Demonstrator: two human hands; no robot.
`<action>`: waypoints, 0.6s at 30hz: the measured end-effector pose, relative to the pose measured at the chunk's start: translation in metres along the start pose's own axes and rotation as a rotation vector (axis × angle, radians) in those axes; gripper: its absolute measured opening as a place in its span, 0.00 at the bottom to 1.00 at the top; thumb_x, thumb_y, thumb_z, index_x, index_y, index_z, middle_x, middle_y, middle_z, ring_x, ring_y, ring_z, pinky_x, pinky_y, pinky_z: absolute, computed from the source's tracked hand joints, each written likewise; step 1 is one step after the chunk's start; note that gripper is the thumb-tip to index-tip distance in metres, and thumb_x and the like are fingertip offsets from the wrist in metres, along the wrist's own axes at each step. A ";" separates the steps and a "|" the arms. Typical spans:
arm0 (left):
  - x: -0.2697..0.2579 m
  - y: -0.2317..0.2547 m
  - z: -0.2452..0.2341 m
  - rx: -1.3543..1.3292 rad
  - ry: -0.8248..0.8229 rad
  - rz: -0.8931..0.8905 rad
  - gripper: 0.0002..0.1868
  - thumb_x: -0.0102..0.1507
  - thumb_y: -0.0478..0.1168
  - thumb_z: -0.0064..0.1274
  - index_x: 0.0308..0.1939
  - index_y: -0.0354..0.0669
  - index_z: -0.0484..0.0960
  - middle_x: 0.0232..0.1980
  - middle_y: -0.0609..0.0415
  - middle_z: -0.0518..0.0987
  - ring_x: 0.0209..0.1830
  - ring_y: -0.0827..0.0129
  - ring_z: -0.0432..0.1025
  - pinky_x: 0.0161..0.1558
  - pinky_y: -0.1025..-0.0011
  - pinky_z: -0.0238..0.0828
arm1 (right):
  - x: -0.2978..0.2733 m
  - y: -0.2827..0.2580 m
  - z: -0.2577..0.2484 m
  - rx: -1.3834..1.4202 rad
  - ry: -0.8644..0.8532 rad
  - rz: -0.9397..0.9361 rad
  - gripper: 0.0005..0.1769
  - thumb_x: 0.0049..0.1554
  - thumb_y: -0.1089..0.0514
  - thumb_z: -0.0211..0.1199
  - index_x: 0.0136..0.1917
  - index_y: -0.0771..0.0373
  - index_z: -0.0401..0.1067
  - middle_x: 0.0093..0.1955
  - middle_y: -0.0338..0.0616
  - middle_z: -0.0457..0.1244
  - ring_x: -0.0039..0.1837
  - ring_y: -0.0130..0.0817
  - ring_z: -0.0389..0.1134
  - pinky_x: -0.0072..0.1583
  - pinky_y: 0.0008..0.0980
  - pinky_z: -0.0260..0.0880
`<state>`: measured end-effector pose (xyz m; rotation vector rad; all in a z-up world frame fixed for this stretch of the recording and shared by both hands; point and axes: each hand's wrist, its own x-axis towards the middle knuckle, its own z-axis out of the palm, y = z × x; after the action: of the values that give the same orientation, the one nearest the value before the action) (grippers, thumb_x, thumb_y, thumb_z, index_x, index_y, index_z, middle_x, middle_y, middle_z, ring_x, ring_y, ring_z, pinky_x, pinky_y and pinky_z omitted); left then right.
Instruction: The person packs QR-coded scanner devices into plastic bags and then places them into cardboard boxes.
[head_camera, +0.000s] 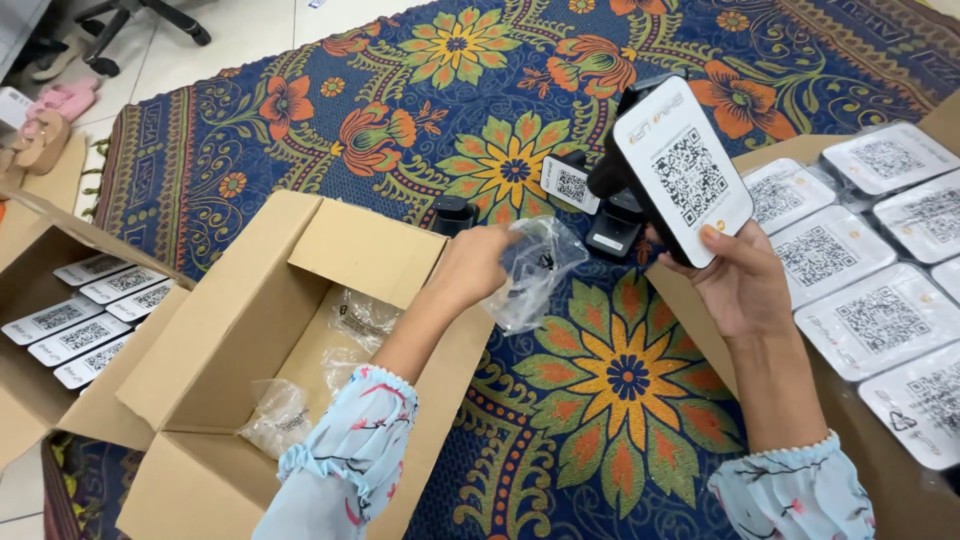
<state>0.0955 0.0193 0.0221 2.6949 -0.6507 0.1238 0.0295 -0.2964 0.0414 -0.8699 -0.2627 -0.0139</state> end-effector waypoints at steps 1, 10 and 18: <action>0.000 0.002 0.000 0.002 0.002 0.003 0.32 0.47 0.26 0.52 0.56 0.46 0.84 0.49 0.41 0.82 0.50 0.45 0.76 0.51 0.53 0.73 | -0.003 0.000 0.007 0.000 0.000 -0.004 0.35 0.60 0.65 0.60 0.77 0.78 0.55 0.67 0.62 0.65 0.63 0.51 0.72 0.58 0.41 0.79; -0.015 0.002 -0.024 -0.310 0.181 -0.023 0.25 0.55 0.27 0.52 0.56 0.44 0.83 0.58 0.45 0.81 0.55 0.49 0.76 0.54 0.60 0.74 | -0.014 0.063 0.010 -0.166 -0.066 0.245 0.40 0.52 0.63 0.69 0.75 0.73 0.58 0.65 0.58 0.66 0.62 0.40 0.72 0.60 0.39 0.78; -0.028 -0.014 -0.021 -0.476 0.330 0.131 0.21 0.61 0.25 0.46 0.57 0.40 0.82 0.68 0.53 0.78 0.65 0.56 0.75 0.61 0.65 0.73 | -0.018 0.095 0.011 -0.464 -0.082 0.452 0.39 0.54 0.56 0.66 0.75 0.60 0.56 0.67 0.45 0.65 0.68 0.35 0.67 0.65 0.39 0.68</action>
<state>0.0769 0.0509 0.0319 2.1139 -0.6543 0.3852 0.0208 -0.2282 -0.0277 -1.3788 -0.1344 0.3951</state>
